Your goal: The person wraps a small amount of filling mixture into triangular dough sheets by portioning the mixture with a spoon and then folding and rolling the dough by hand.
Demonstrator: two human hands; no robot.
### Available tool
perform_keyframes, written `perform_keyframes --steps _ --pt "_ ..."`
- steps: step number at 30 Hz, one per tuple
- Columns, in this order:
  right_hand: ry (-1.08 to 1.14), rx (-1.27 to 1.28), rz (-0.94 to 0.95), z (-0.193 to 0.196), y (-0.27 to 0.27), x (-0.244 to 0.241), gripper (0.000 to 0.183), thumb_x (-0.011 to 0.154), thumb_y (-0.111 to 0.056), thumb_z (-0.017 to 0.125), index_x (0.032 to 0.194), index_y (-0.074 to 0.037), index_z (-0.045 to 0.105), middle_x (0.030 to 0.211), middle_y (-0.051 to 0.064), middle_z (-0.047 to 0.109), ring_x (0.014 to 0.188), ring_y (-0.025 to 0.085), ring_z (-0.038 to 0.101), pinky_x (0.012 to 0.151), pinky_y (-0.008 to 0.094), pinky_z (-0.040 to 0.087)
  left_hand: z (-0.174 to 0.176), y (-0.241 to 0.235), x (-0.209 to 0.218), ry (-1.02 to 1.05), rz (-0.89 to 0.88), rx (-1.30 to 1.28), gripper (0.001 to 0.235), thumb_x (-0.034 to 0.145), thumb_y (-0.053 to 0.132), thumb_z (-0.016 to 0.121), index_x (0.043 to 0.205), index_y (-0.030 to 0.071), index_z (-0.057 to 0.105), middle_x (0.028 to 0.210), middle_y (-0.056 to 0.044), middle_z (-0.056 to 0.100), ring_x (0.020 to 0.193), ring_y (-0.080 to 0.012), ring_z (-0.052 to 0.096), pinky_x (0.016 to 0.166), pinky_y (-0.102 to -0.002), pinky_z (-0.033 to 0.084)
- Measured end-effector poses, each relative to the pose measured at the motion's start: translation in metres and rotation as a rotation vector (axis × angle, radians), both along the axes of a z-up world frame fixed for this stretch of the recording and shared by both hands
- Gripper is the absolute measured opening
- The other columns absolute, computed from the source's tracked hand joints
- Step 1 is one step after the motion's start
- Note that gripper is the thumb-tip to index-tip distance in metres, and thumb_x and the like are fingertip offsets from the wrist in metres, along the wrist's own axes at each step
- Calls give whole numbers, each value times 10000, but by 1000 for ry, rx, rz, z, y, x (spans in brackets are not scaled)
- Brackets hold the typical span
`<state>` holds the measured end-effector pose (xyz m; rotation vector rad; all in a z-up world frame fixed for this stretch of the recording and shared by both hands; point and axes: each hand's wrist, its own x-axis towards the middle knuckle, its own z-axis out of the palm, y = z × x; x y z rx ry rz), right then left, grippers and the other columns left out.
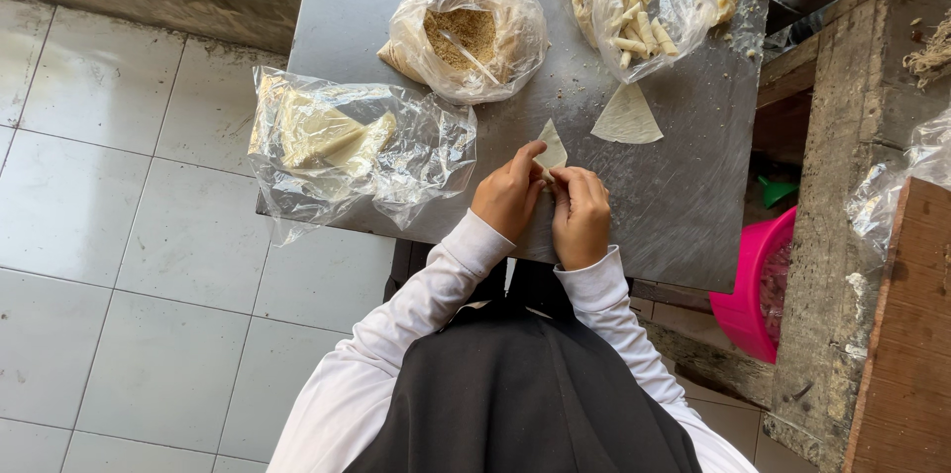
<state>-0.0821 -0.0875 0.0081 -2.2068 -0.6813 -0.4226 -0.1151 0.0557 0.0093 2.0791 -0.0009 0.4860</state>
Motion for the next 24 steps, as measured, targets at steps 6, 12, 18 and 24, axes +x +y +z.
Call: perform_keyframes --steps 6,12,18,24 --pt "13 -24 49 11 1 3 164 912 47 684 1062 -13 711 1043 120 704 950 316 694 843 404 553 3 10 -3 -5 -102 5 566 862 42 729 1374 79 489 1009 -127 727 901 -311 735 740 -385 578" --pt "54 -82 122 18 -1 11 229 847 87 695 1051 -10 734 1029 123 691 934 316 693 820 396 560 -6 17 2 -10 -102 101 420 934 101 707 1328 99 561 964 -85 741 866 -284 728 713 -383 570" --pt "138 -59 272 28 -10 21 227 801 26 752 1025 15 714 1009 139 656 906 310 682 787 383 563 -10 16 8 -201 6 548 411 908 101 646 1313 144 598 930 -10 733 1009 -196 689 995 -426 476" --pt "86 -112 214 15 -8 33 107 877 7 732 983 -11 729 937 140 677 853 326 683 744 407 545 12 14 9 -155 26 421 442 786 257 746 1188 120 625 839 4 747 1071 -265 659 944 -538 349"
